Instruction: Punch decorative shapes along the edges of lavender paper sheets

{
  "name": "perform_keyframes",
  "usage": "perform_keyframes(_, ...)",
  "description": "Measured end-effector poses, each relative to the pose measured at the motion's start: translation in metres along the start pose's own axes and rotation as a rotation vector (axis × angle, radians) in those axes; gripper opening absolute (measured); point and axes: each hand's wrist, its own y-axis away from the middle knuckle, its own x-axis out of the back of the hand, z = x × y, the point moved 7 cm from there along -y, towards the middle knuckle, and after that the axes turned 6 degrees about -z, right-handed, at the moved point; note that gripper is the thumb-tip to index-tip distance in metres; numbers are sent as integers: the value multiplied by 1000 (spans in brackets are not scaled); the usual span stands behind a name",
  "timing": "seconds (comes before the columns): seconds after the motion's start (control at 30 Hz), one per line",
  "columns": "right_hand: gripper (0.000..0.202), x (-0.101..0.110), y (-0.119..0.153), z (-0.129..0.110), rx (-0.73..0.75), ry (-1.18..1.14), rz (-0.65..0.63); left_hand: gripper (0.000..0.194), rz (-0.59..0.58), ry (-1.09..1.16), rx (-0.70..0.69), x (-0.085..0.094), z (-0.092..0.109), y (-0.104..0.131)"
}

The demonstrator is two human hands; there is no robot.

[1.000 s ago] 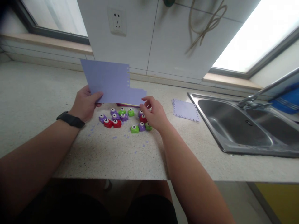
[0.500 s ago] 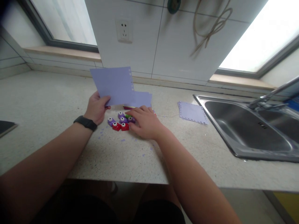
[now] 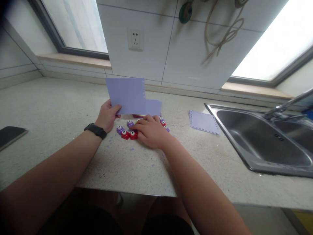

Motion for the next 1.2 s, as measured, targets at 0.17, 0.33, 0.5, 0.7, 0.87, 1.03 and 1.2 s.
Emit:
perform_keyframes(0.17, 26, 0, -2, 4, -20, 14, 51, 26, 3, -2, -1, 0, 0, 0)
perform_keyframes(0.33, 14, 0, -4, 11, -62, 31, 105, 26, -12, 2, -2, -1, 0, 0)
perform_keyframes(0.5, 13, 8, 0, 21, -119, -64, 220, 26, -17, 2, -7, -1, 1, 1)
perform_keyframes(0.7, 10, 25, 19, 39, -202, -452, 501, 27, -7, 7, 4, 0, 1, 1)
perform_keyframes(0.87, 22, 20, 30, 65, -332, -922, 701, 26, 4, 5, 5, 0, 1, 0)
perform_keyframes(1.03, 27, 20, 36, 80, -343, -1298, 872, 24, -17, 15, -3, -2, 1, 1)
perform_keyframes(1.2, 27, 14, 43, 101, -402, -1463, 949, 24, -46, 23, 9, -5, 2, 3)
